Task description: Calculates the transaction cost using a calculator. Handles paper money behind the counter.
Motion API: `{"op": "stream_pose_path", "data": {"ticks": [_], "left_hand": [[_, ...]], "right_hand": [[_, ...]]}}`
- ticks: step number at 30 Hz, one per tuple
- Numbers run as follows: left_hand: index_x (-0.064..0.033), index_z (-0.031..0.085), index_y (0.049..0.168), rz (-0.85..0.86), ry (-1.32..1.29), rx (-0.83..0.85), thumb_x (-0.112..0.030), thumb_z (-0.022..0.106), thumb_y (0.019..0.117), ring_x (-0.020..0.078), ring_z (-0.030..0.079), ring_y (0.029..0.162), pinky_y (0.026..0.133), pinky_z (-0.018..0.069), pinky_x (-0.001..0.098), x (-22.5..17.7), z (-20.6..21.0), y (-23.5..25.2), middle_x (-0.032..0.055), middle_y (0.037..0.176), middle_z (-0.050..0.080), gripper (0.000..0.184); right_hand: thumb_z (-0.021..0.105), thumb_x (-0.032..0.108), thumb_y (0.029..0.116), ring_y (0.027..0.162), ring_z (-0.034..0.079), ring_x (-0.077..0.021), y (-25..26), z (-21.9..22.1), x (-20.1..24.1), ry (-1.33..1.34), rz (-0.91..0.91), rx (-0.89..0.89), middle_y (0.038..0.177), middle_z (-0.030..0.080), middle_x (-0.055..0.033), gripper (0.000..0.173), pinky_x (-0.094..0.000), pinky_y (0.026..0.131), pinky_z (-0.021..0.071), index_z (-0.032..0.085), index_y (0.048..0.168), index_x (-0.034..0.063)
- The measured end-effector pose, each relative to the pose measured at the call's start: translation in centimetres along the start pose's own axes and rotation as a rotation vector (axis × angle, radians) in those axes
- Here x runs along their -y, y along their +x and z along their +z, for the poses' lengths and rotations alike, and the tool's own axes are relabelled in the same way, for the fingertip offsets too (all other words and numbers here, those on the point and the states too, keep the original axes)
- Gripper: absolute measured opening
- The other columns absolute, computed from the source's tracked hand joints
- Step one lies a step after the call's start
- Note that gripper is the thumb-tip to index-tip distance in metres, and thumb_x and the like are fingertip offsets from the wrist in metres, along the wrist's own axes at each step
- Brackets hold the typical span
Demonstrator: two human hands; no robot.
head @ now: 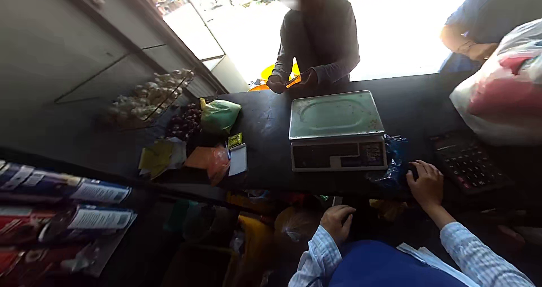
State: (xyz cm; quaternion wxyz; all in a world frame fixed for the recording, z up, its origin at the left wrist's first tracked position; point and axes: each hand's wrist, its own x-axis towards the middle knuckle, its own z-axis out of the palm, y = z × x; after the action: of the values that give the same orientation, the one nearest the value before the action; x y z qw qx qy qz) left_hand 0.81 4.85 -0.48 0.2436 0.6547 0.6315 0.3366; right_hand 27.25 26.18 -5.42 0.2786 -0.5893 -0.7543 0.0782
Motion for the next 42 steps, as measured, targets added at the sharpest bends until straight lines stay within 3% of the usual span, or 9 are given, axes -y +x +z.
{"op": "stream_pose_path", "data": {"ticks": [10,15,19,22,27,31,34,39,42], "left_hand": [[-0.0015,0.078,0.107,-0.128,0.072,-0.396,-0.003,0.064,0.0917,0.0281,0.072,0.112,0.101,0.0559,0.0423,4.0,-4.3,-2.8,0.0158,0.116,0.075,0.021],[0.0078,0.047,0.145,-0.486,-0.136,-0.562,-0.008,0.060,0.0989,0.0324,0.056,0.132,0.110,0.0475,0.0432,7.3,-12.2,0.9,0.0267,0.147,0.051,0.051],[0.0037,0.055,0.142,-0.415,0.417,-0.497,-0.016,0.071,0.0916,0.0456,0.042,0.143,0.118,0.0340,0.0554,11.2,-18.6,6.3,0.0314,0.151,0.045,0.057],[-0.0056,0.042,0.154,-0.400,0.711,-0.273,-0.015,0.076,0.0863,0.0477,0.025,0.151,0.120,0.0248,0.0614,14.2,-19.2,10.7,0.0288,0.162,0.028,0.077],[-0.0088,0.063,0.139,-0.416,0.882,-0.161,-0.002,0.058,0.0962,0.0432,0.050,0.135,0.110,0.0371,0.0595,16.4,-18.9,14.7,0.0229,0.148,0.052,0.043],[-0.0100,0.070,0.129,-0.467,0.845,-0.166,-0.007,0.056,0.0995,0.0463,0.053,0.131,0.107,0.0360,0.0671,16.8,-20.1,14.1,0.0230,0.139,0.060,0.033],[-0.0083,0.072,0.126,-0.282,0.869,-0.220,-0.003,0.056,0.0985,0.0488,0.060,0.124,0.111,0.0352,0.0673,17.4,-20.1,12.8,0.0235,0.128,0.068,0.032],[-0.0080,0.071,0.126,-0.375,0.737,-0.197,-0.012,0.051,0.1027,0.0478,0.057,0.129,0.109,0.0387,0.0658,18.1,-20.9,11.7,0.0249,0.129,0.067,0.031],[-0.0088,0.072,0.125,-0.480,0.630,-0.421,-0.024,0.052,0.1049,0.0403,0.063,0.124,0.107,0.0439,0.0588,16.1,-19.0,10.6,0.0217,0.127,0.069,0.032]], "right_hand": [[0.052,0.020,0.0996,0.136,0.048,-0.0512,1.0,-0.2,-0.1,-0.018,0.030,0.063,0.140,0.058,-0.0284,0.037,-0.0675,0.114,0.0294,0.067,0.127,-0.0006],[0.050,0.022,0.1004,0.135,0.050,-0.0491,1.3,-0.2,0.1,-0.042,0.048,0.050,0.139,0.059,-0.0273,0.038,-0.0649,0.115,0.0298,0.067,0.127,0.0001],[0.049,0.020,0.1006,0.134,0.053,-0.0466,1.4,-0.3,0.1,-0.045,0.060,0.022,0.136,0.062,-0.0262,0.037,-0.0622,0.116,0.0315,0.067,0.126,-0.0007],[0.050,0.018,0.1004,0.134,0.054,-0.0446,1.3,-0.2,0.0,-0.049,0.081,0.014,0.135,0.063,-0.0249,0.036,-0.0598,0.116,0.0329,0.067,0.126,0.0000],[0.051,0.013,0.0998,0.133,0.054,-0.0457,1.3,-0.2,-0.3,-0.041,0.080,0.005,0.134,0.064,-0.0255,0.033,-0.0593,0.116,0.0339,0.068,0.124,-0.0015],[0.052,0.010,0.0995,0.132,0.055,-0.0453,1.4,-1.3,1.3,0.024,0.081,0.039,0.133,0.063,-0.0275,0.034,-0.0579,0.116,0.0360,0.066,0.126,-0.0042],[0.053,0.006,0.0992,0.134,0.054,-0.0398,0.8,-2.3,1.6,0.190,0.181,0.002,0.135,0.063,-0.0265,0.032,-0.0503,0.117,0.0382,0.066,0.126,-0.0061],[0.058,0.007,0.0952,0.137,0.050,-0.0397,-0.4,-5.9,-6.0,0.157,0.246,-0.352,0.140,0.059,-0.0226,0.030,-0.0536,0.116,0.0380,0.070,0.122,0.0000],[0.057,0.015,0.0981,0.144,0.042,-0.0404,0.3,-10.1,-12.7,0.060,0.475,-0.292,0.151,0.049,-0.0239,0.047,-0.0564,0.121,0.0301,0.055,0.143,0.0000]]}}
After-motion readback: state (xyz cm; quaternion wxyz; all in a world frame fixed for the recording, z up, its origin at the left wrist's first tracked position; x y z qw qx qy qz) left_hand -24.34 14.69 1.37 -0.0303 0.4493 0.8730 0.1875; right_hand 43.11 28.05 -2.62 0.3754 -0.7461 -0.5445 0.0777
